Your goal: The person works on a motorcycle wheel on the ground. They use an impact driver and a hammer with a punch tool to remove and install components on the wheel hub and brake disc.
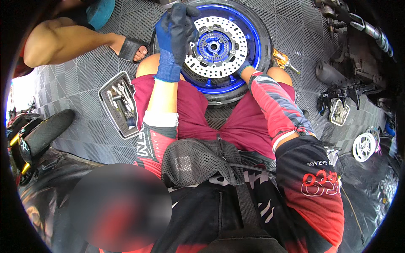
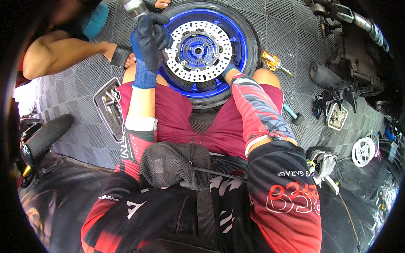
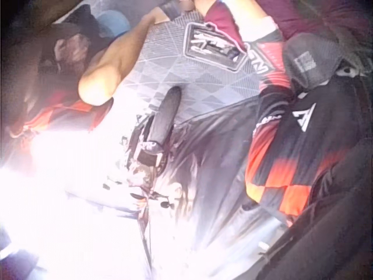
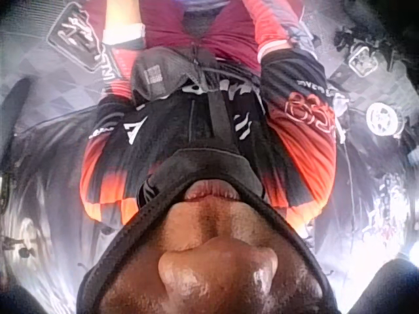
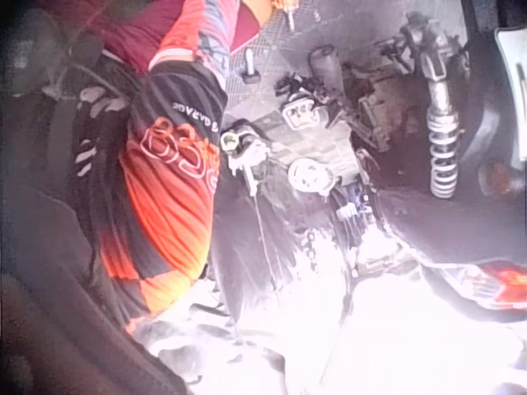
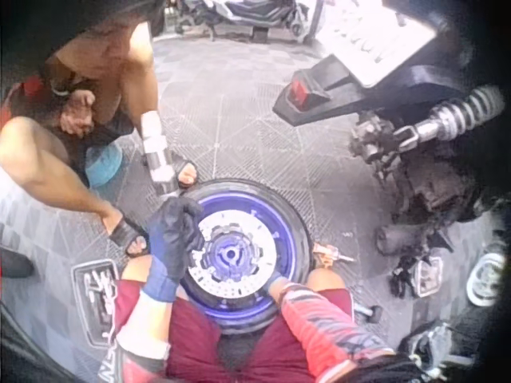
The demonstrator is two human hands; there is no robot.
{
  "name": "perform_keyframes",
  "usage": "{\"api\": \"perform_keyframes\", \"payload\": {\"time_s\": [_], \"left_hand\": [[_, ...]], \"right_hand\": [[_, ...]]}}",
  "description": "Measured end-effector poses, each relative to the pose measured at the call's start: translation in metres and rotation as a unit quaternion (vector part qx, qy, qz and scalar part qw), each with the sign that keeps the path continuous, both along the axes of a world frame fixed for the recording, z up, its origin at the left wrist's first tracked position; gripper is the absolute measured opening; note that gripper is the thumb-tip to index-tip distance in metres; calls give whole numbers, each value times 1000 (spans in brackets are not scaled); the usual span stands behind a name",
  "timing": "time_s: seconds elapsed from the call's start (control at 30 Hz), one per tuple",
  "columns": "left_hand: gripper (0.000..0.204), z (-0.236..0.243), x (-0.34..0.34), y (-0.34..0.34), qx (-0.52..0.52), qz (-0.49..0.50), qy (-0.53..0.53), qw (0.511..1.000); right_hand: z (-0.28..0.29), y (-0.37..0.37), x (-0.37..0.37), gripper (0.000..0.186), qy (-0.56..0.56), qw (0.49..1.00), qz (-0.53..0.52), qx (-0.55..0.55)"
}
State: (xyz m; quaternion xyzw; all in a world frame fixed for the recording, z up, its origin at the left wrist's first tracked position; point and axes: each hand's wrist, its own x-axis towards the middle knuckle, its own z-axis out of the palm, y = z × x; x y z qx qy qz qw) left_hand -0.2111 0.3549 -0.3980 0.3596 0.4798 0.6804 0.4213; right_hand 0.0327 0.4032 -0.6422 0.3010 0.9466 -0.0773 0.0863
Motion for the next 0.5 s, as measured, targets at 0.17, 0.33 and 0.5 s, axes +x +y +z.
{"api": "perform_keyframes", "payload": {"time_s": [0.17, 0.33, 0.5], "left_hand": [[58, 8, 0, 1, -2, 8, -3, 1000], [60, 12, 4, 5, -2, 10, -33, 999], [63, 4, 2, 10, 2, -5, -42, 999]], "right_hand": [[16, 11, -2, 37, -64, 992, 93, -54], [30, 26, 19, 34, 25, 984, 143, -108], [78, 16, 24, 34, 61, 981, 132, -128]]}}
